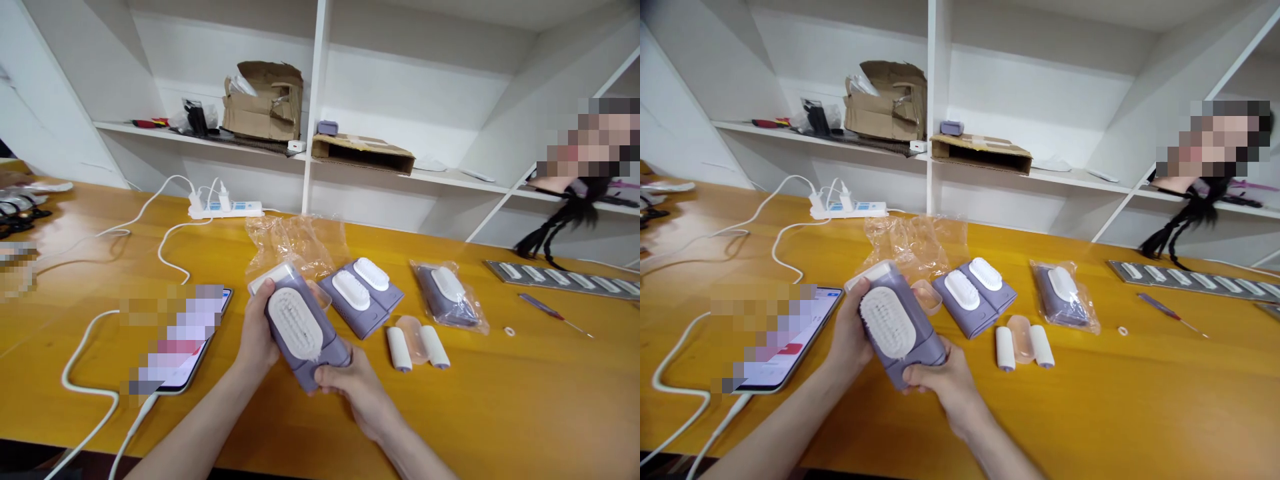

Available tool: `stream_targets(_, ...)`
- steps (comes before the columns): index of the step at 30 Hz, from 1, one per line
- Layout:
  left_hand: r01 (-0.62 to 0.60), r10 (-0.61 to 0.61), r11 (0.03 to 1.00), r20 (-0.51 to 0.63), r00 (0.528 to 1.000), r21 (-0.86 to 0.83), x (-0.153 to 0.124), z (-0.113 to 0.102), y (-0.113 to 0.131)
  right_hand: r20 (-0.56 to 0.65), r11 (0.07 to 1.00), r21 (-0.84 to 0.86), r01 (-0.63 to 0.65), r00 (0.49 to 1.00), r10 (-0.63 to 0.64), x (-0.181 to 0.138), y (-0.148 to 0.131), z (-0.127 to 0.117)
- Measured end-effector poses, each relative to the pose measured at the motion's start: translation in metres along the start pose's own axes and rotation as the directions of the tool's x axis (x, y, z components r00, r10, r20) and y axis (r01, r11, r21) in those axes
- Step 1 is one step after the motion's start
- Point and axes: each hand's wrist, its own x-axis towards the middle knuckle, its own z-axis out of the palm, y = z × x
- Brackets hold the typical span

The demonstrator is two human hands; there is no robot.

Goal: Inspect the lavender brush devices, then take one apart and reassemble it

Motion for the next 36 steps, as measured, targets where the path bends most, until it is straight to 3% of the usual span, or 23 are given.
stream_targets(4,0.001,0.001,0.997,0.024,1.000,-0.083,0.002,0.001,-0.001,-0.149,0.989,-0.019,0.147,0.978,-0.148,-0.002,0.006,0.008)
stream_targets(8,-0.012,0.013,0.993,0.010,1.000,-0.116,0.004,0.001,-0.002,-0.180,0.978,-0.051,0.203,0.961,-0.209,-0.002,0.008,0.014)
stream_targets(14,0.005,0.001,0.989,0.035,0.999,-0.147,0.005,0.000,-0.003,-0.112,0.970,-0.128,0.208,0.968,-0.223,0.000,0.005,0.009)
stream_targets(20,0.078,-0.069,0.984,0.061,0.996,-0.158,0.006,0.000,-0.001,-0.135,0.961,0.003,0.277,0.952,-0.275,-0.003,0.009,0.014)
stream_targets(27,0.143,-0.122,0.979,0.142,0.982,-0.144,0.003,0.001,0.002,-0.106,0.959,-0.005,0.282,0.954,-0.281,-0.008,0.014,0.013)
stream_targets(32,0.030,-0.022,0.988,0.054,0.998,-0.153,0.005,-0.003,0.000,-0.172,0.962,-0.021,0.271,0.947,-0.270,-0.007,0.018,0.016)
stream_targets(36,0.107,-0.098,0.987,0.083,0.992,-0.116,0.007,-0.004,0.001,-0.191,0.967,-0.016,0.255,0.948,-0.253,-0.008,0.025,0.017)
